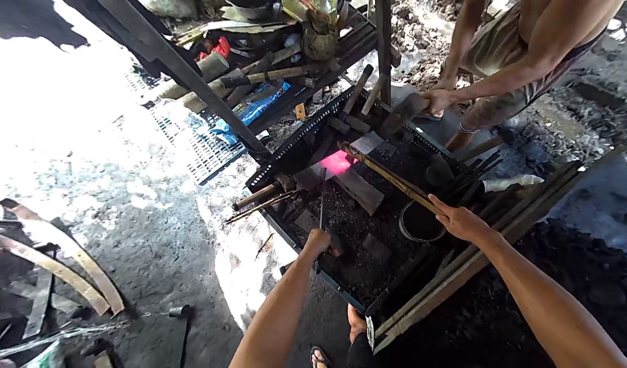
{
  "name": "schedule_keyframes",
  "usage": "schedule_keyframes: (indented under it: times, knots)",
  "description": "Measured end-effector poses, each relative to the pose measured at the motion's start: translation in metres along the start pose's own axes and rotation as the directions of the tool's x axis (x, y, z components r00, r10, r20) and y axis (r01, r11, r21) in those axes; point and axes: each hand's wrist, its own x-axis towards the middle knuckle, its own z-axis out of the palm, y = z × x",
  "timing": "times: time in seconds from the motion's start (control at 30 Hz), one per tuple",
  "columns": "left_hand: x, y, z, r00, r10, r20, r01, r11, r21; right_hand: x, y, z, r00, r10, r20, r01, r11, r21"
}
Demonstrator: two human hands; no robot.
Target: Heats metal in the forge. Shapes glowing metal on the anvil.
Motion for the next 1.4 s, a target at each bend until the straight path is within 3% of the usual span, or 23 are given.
schedule_keyframes:
  times: [0.27, 0.57, 1.13, 1.4]
  knots:
    - [0.004, -0.018, 0.008, 1.000, 0.000, 0.017, 0.001, 1.000, -0.023, -0.010, 0.005, 0.001, 1.000, 0.005, 0.004, -0.005, 1.000, -0.027]
    - [-0.001, -0.005, -0.006, 0.999, -0.043, 0.019, 0.041, 0.997, 0.067, -0.010, -0.001, -0.012, 1.000, 0.024, 0.008, -0.024, 0.999, -0.048]
    - [-0.011, 0.008, -0.008, 1.000, -0.019, 0.002, 0.018, 0.996, 0.085, -0.005, 0.015, 0.014, 1.000, -0.012, -0.007, 0.013, 1.000, 0.009]
    - [0.002, -0.015, -0.015, 1.000, 0.004, 0.024, -0.004, 1.000, -0.015, -0.025, 0.031, 0.014, 0.996, -0.056, -0.065, 0.061, 0.994, 0.085]
